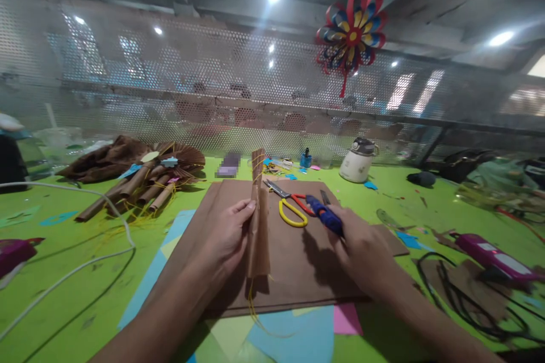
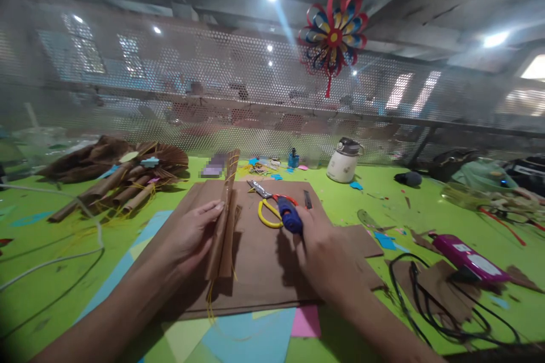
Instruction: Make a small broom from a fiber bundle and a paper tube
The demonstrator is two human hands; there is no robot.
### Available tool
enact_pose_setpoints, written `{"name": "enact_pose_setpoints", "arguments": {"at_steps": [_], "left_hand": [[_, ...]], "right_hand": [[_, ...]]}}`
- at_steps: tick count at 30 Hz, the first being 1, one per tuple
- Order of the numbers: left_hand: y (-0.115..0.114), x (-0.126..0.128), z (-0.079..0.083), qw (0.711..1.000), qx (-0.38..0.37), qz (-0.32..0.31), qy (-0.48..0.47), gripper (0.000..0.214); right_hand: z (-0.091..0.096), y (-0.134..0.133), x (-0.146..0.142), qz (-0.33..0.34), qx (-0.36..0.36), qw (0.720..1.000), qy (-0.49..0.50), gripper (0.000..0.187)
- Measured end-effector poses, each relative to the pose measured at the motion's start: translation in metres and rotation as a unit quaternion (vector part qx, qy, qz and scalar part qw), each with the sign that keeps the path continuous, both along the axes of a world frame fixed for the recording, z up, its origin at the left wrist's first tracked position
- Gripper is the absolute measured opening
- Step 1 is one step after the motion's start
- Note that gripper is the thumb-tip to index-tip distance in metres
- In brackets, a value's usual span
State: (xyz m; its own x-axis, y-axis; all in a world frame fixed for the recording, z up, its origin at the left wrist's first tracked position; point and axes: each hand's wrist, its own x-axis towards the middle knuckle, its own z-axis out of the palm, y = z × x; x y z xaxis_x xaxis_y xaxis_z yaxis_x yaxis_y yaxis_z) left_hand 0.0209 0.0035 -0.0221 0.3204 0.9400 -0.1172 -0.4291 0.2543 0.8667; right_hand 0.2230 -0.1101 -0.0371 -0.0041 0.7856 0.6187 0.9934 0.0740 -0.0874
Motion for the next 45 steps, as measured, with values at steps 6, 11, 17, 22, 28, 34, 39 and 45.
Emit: {"name": "enact_pose_setpoints", "arguments": {"at_steps": [6,11,17,22,28,34,39,45], "left_hand": [[-0.005,0.0,0.0,0.997,-0.024,-0.077,0.022,0.013],[-0.007,0.0,0.0,0.995,-0.019,-0.095,0.033,0.017],[-0.009,0.001,0.0,0.994,-0.014,-0.105,0.037,0.013],[-0.008,0.002,-0.003,0.993,-0.019,-0.113,0.024,0.013],[-0.007,0.003,-0.013,0.993,-0.015,-0.119,0.014,0.021],[-0.012,0.004,-0.009,0.989,-0.007,-0.145,-0.013,0.022],[-0.016,0.003,-0.003,0.983,0.003,-0.179,-0.041,0.021],[-0.019,0.003,-0.002,0.981,0.017,-0.185,-0.046,0.019]], "right_hand": [[-0.022,0.052,0.027,-0.061,-0.067,0.989,-0.117,0.044],[-0.035,0.083,0.036,-0.02,-0.113,0.984,-0.136,0.045],[-0.046,0.101,0.049,0.006,-0.137,0.986,-0.097,0.048],[-0.048,0.099,0.059,0.03,-0.151,0.987,-0.054,0.055],[-0.029,0.077,0.046,0.066,-0.125,0.99,-0.018,0.048],[0.011,0.045,-0.009,0.167,0.012,0.97,0.175,0.015],[0.017,0.042,-0.037,0.201,0.027,0.925,0.321,0.018],[0.006,0.045,-0.045,0.205,-0.046,0.843,0.495,0.026]]}}
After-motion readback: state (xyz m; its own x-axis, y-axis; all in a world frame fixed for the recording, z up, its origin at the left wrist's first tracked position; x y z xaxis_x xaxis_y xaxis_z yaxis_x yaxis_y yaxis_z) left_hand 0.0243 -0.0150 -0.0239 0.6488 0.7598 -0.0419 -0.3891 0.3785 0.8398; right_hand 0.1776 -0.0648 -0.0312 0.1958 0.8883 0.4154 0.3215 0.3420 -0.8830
